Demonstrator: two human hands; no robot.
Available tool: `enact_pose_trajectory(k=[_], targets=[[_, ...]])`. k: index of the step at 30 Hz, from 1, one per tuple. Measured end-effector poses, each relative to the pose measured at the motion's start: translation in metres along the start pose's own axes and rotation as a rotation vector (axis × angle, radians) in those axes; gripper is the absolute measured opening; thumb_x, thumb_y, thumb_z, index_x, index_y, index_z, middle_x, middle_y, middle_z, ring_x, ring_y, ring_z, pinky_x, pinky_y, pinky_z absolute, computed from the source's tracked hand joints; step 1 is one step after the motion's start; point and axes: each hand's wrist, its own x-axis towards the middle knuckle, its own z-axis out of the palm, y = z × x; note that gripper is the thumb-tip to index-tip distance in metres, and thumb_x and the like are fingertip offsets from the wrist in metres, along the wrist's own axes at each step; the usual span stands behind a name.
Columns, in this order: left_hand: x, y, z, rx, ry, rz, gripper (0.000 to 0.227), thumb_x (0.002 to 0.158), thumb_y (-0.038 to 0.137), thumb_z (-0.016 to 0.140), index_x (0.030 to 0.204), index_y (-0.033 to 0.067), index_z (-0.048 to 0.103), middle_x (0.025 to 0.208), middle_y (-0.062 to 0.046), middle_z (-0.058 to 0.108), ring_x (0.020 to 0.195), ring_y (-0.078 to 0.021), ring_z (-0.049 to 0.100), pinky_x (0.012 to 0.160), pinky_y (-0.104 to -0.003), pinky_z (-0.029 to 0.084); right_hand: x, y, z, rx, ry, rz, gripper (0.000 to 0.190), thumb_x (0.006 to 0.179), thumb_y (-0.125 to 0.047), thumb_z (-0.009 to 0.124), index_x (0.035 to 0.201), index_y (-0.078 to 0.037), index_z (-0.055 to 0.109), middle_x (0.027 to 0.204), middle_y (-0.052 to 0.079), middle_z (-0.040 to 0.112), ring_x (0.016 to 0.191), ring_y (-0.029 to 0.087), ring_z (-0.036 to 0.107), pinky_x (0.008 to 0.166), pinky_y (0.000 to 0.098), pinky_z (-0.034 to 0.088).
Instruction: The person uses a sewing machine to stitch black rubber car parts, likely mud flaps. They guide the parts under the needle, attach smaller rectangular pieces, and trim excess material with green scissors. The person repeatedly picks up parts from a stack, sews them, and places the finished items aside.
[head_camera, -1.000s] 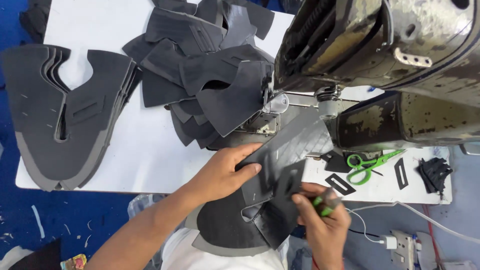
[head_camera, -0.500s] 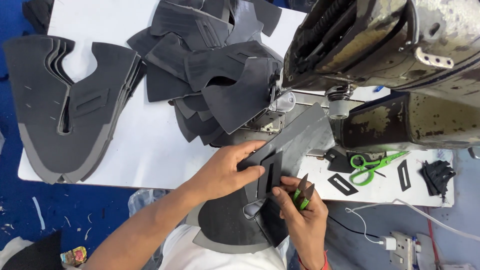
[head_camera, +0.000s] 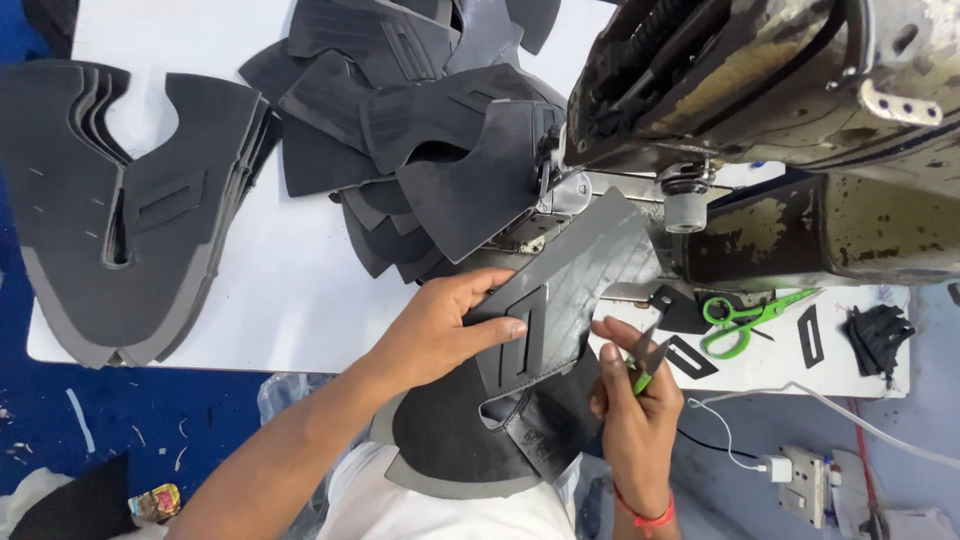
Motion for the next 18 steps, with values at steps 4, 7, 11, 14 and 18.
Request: enact_pose_trajectory(k=[4, 7, 11, 14, 18], targets=[[0.003, -0.004, 0.0, -0.031, -0.009, 0.017, 0.047, 0.093, 0.011, 0.072, 0.136, -0.0028, 0.06, 0.118, -0.003, 0.074, 0.104, -0.0051, 0.065, 0.095, -0.024, 0.053, 0.005, 0.004, -0.001, 0.162, -0.153, 0.084, 0.029, 0.099, -0.009, 0.061, 0.125, 0.001, 0.068, 0.064, -0.002, 0.054, 0.047, 0.007, 0.044, 0.042, 0.0231, 0.032], [0.002, 0.002, 0.002, 0.055, 0.03, 0.001, 0.046, 0.092, 0.016, 0.073, 0.134, -0.0012, 0.063, 0.114, -0.005, 0.076, 0.1, -0.0064, 0.067, 0.091, -0.026, 0.055, 0.005, 0.01, -0.002, 0.208, -0.215, 0.085, 0.028, 0.099, -0.009, 0.063, 0.125, 0.002, 0.069, 0.061, -0.003, 0.051, 0.048, 0.006, 0.043, 0.043, 0.0228, 0.032], [-0.001, 0.005, 0.007, 0.315, 0.127, 0.052, 0.049, 0.089, 0.022, 0.076, 0.132, 0.0008, 0.063, 0.11, -0.007, 0.078, 0.098, -0.0092, 0.072, 0.089, -0.027, 0.055, 0.004, 0.006, 0.001, 0.122, -0.241, 0.074, 0.027, 0.099, -0.009, 0.064, 0.122, 0.002, 0.071, 0.06, -0.003, 0.05, 0.048, 0.006, 0.043, 0.043, 0.0227, 0.032], [-0.003, 0.004, 0.011, 0.308, 0.166, 0.038, 0.052, 0.088, 0.025, 0.076, 0.132, 0.0012, 0.062, 0.112, -0.009, 0.078, 0.1, -0.0114, 0.073, 0.088, -0.028, 0.056, 0.002, 0.005, 0.003, 0.123, -0.238, 0.087, 0.026, 0.098, -0.008, 0.065, 0.121, 0.002, 0.072, 0.061, -0.003, 0.05, 0.048, 0.005, 0.043, 0.043, 0.0229, 0.032], [-0.004, 0.004, 0.01, 0.303, 0.164, 0.047, 0.052, 0.089, 0.025, 0.076, 0.132, 0.0004, 0.062, 0.113, -0.01, 0.078, 0.1, -0.0123, 0.074, 0.088, -0.029, 0.056, 0.002, 0.005, 0.003, 0.082, -0.257, 0.069, 0.024, 0.097, -0.008, 0.067, 0.119, 0.001, 0.073, 0.061, -0.003, 0.052, 0.049, 0.005, 0.044, 0.043, 0.0224, 0.033]])
